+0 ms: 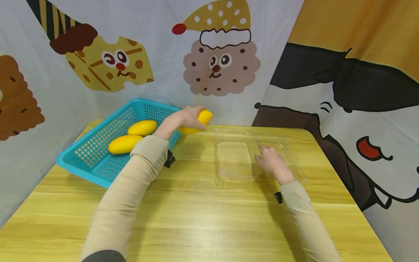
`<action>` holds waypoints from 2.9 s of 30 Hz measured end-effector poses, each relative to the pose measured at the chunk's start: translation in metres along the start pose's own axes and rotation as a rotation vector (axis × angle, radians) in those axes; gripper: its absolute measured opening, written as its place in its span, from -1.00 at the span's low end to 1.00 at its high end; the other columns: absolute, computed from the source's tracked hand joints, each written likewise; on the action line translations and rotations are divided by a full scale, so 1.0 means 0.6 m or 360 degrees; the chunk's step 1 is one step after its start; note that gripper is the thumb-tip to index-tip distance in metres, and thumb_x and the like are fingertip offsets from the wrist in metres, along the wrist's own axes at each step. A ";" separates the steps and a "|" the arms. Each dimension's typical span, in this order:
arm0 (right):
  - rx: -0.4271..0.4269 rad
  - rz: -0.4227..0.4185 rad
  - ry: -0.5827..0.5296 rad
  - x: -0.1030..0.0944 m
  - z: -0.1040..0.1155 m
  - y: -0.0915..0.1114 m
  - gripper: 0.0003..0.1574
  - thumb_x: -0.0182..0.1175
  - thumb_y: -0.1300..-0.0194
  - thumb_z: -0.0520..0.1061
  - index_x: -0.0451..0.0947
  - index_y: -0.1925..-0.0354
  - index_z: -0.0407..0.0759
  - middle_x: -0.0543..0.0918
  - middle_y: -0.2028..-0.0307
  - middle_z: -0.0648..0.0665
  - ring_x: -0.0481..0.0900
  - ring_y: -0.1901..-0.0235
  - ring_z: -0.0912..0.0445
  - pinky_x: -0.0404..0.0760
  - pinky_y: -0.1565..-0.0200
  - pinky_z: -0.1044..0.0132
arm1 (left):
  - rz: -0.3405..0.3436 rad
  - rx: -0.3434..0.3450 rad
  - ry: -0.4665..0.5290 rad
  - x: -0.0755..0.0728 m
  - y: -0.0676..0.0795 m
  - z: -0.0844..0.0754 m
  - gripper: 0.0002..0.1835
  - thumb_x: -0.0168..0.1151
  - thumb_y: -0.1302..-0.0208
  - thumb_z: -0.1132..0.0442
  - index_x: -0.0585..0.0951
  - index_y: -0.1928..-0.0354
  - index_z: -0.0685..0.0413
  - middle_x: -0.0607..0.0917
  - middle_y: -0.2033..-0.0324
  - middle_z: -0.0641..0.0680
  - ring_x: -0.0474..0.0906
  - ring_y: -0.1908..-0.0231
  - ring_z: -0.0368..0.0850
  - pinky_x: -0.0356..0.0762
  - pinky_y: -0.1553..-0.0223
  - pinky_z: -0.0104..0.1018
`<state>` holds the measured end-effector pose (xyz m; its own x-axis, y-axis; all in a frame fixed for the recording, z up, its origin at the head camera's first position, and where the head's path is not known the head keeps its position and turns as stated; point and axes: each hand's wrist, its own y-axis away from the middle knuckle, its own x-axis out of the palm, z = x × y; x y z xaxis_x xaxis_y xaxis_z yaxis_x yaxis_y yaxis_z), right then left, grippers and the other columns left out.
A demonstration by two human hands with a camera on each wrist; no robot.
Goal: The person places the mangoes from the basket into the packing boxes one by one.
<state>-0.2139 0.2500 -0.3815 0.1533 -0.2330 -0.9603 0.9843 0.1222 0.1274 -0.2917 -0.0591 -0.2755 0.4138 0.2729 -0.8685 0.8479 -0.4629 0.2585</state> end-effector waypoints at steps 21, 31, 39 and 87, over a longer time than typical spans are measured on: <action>0.0025 0.0029 -0.0009 0.000 0.001 -0.002 -0.27 -0.03 -0.42 -0.06 0.09 -0.37 -0.44 0.33 -0.24 -0.56 0.53 -0.05 -0.32 0.54 -0.01 -0.14 | -0.0136 -0.0031 0.0515 0.176 -0.105 -0.110 0.00 0.20 -0.21 -0.06 -0.17 -0.49 0.09 0.54 -0.02 0.26 0.49 0.35 -0.06 0.56 0.24 -0.24; 0.0020 0.0024 -0.0002 -0.001 0.005 -0.001 -0.27 -0.02 -0.41 -0.06 0.10 -0.37 -0.45 0.33 -0.23 -0.57 0.51 -0.08 -0.34 0.54 -0.01 -0.16 | -0.0263 -0.0071 0.0406 0.234 -0.134 -0.138 -0.17 0.21 -0.23 -0.06 0.08 -0.39 0.16 0.56 0.03 0.21 0.56 0.09 0.05 0.57 0.11 -0.18; 0.0026 0.0034 0.0003 0.000 0.003 -0.001 -0.27 -0.02 -0.42 -0.05 0.09 -0.38 -0.43 0.34 -0.22 -0.57 0.57 0.02 -0.29 0.59 0.09 -0.10 | -0.0307 -0.0128 0.0188 0.263 -0.144 -0.145 -0.16 0.13 -0.29 -0.13 0.06 -0.43 0.16 0.59 -0.05 0.28 0.54 -0.08 0.10 0.56 -0.05 -0.11; 0.0015 -0.0020 0.0047 0.005 -0.002 -0.003 -0.28 -0.01 -0.40 -0.04 0.13 -0.36 -0.42 0.38 -0.20 -0.55 0.52 -0.05 -0.35 0.53 -0.01 -0.18 | -0.0581 -0.0111 0.0069 0.017 -0.046 0.005 -0.54 -0.16 -0.48 0.02 0.42 -0.25 0.10 0.60 -0.08 0.19 0.62 0.24 0.07 0.55 0.25 -0.12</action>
<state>-0.2151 0.2503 -0.3849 0.1382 -0.2059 -0.9688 0.9870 0.1101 0.1174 -0.3120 -0.0459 -0.2924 0.0926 0.4454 -0.8905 0.9621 -0.2703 -0.0351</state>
